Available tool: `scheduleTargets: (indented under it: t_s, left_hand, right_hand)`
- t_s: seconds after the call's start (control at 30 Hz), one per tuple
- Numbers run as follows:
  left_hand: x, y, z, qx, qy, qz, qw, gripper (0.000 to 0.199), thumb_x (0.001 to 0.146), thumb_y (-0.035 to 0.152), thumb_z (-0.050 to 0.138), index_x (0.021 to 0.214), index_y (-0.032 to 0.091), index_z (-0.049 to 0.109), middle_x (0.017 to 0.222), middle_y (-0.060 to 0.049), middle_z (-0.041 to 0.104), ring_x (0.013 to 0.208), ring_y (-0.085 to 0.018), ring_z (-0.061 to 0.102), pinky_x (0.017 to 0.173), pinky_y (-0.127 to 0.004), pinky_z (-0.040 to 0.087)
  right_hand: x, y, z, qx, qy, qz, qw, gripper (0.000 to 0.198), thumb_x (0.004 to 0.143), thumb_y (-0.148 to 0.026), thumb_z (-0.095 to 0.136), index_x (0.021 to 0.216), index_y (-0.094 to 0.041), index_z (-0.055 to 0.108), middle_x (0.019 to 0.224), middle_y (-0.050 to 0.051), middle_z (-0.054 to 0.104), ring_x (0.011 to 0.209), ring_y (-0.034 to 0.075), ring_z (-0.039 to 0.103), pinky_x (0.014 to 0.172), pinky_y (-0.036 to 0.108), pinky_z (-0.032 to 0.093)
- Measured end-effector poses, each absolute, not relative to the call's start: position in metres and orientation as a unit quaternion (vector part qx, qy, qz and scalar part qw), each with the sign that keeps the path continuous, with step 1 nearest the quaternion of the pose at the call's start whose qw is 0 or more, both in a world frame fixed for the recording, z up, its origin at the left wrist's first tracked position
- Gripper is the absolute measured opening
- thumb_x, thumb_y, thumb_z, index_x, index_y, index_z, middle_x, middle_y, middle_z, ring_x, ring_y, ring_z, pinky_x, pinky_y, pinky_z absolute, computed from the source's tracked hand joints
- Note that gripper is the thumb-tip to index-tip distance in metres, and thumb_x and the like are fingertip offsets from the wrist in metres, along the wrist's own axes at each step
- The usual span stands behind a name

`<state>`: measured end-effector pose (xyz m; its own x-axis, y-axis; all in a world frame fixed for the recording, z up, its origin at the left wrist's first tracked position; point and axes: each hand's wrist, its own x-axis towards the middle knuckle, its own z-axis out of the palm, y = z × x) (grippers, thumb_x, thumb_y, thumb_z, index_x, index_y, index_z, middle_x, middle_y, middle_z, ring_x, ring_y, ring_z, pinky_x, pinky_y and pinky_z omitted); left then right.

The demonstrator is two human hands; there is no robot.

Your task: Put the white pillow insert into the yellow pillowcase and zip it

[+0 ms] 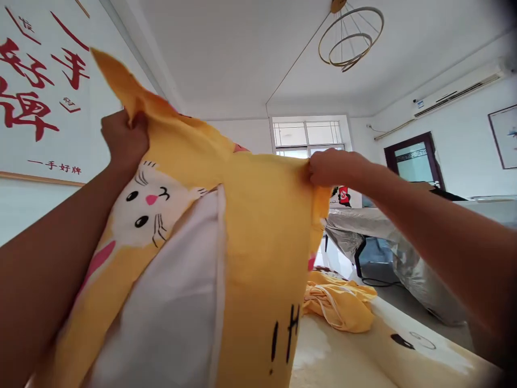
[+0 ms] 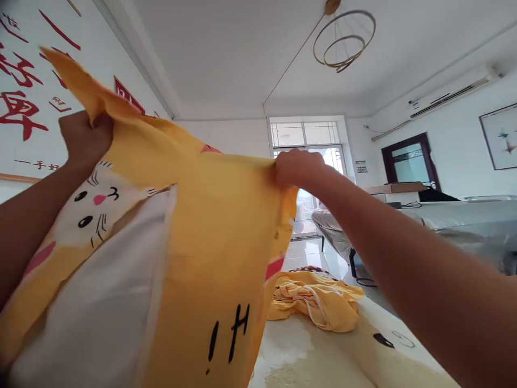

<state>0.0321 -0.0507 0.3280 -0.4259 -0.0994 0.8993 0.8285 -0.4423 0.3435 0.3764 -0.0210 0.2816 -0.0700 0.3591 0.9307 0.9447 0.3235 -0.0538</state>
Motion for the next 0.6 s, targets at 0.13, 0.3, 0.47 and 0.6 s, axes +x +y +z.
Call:
scheduleTargets:
  t_s: [0.13,0.3,0.47,0.6]
  left_hand:
    - [0.116,-0.032,0.324,-0.559,-0.41,-0.63,0.35,0.035,0.087,0.034,0.043,0.059,0.015,0.05,0.069,0.003,0.057,0.086,-0.019,0.059,0.065,-0.031,0.037]
    - [0.198,0.006,0.232,-0.708,-0.421,-0.47,0.316,0.029,0.091,0.029,0.043,0.081,0.012,0.064,0.078,-0.005,0.065,0.077,-0.019,0.06,0.064,-0.032,0.04]
    - [0.151,-0.013,0.143,-0.771,-0.301,-0.274,0.49,0.04,0.093,0.027,0.042,0.133,0.021,0.044,0.131,-0.014,0.053,0.119,-0.027,0.049,0.095,-0.045,0.035]
    - [0.023,0.003,0.083,-0.726,-0.517,-0.312,0.329,0.038,0.089,0.039,0.042,0.12,0.02,0.054,0.126,-0.012,0.057,0.121,-0.03,0.048,0.1,-0.046,0.032]
  right_hand:
    - [0.368,-0.041,0.252,-0.457,-0.705,-0.195,0.506,0.031,0.088,-0.042,0.048,0.106,-0.019,0.06,0.092,0.008,0.064,0.089,0.025,0.061,0.074,0.04,0.046]
    - [0.343,0.016,0.144,-0.475,-0.781,-0.027,0.405,0.044,0.089,-0.055,0.04,0.086,-0.019,0.064,0.088,0.009,0.069,0.081,0.024,0.063,0.062,0.029,0.043]
    - [0.408,0.095,0.036,-0.658,-0.66,-0.047,0.359,0.049,0.095,-0.048,0.029,0.094,-0.016,0.066,0.093,0.013,0.069,0.088,0.028,0.064,0.059,0.029,0.035]
    - [0.476,0.116,-0.016,-0.711,-0.608,-0.031,0.352,0.047,0.097,-0.039,0.028,0.094,-0.012,0.066,0.093,0.016,0.069,0.086,0.029,0.065,0.059,0.03,0.034]
